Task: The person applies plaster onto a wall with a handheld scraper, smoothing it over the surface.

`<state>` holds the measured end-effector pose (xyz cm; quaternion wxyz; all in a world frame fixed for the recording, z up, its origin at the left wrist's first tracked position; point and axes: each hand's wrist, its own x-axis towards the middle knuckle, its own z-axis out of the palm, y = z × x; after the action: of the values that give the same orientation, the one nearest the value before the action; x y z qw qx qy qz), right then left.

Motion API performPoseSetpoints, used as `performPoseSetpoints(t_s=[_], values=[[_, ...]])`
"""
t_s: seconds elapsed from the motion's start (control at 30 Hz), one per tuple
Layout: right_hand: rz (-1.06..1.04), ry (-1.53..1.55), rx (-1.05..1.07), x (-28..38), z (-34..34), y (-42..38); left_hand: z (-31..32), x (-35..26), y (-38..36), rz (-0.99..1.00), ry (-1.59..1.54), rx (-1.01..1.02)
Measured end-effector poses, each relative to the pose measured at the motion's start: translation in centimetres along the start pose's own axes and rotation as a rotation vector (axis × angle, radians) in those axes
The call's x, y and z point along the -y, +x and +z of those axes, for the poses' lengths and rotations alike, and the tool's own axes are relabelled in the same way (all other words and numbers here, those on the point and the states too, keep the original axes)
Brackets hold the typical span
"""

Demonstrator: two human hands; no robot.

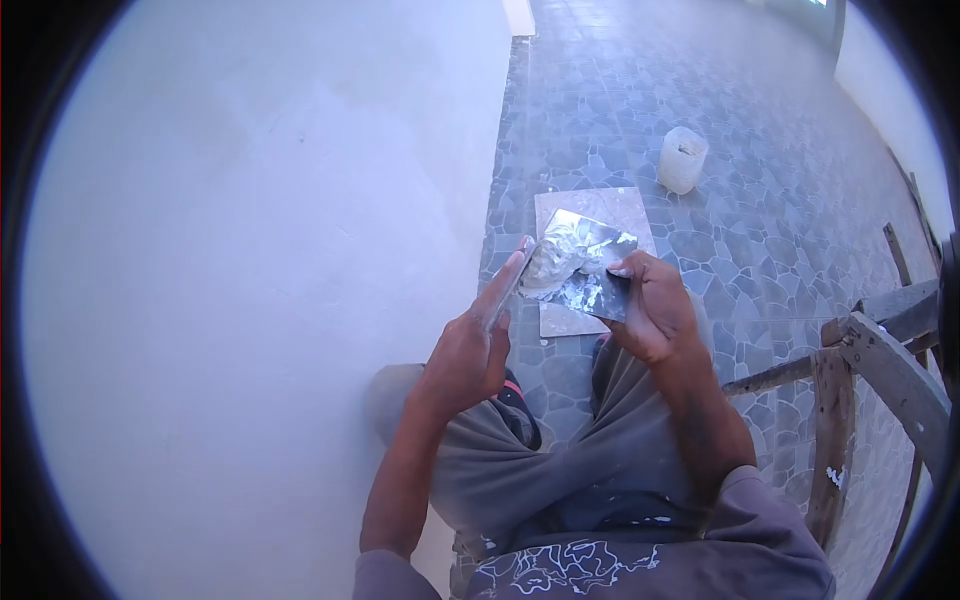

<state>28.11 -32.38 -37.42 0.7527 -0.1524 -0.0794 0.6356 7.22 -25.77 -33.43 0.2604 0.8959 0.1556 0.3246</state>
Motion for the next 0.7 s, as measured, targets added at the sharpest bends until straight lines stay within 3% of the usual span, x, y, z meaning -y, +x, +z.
performPoseSetpoints(t_s=[0.1, 0.3, 0.4, 0.5, 0.6, 0.7], values=[[0.006, -0.005, -0.012, 0.1, -0.2, -0.1, -0.3, 0.4, -0.2, -0.013, 0.013, 0.069], [0.025, -0.010, 0.002, 0.5, -0.4, 0.0, 2.2, 4.3, -2.0, 0.086, 0.005, -0.038], [0.007, -0.003, -0.004, 0.9, 0.1, -0.3, 2.9, 4.3, -3.2, -0.038, -0.046, -0.038], [-0.010, 0.038, 0.068, 1.4, -0.3, 0.1, 2.9, 5.0, -3.0, 0.061, 0.060, -0.080], [-0.065, 0.092, 0.126, 3.9, 0.6, 0.1, 3.6, 5.5, -3.1, 0.127, 0.132, 0.133], [-0.173, 0.115, 0.156, 6.5, 0.4, -0.1, 4.5, 5.6, -4.0, -0.286, 0.013, 0.024]])
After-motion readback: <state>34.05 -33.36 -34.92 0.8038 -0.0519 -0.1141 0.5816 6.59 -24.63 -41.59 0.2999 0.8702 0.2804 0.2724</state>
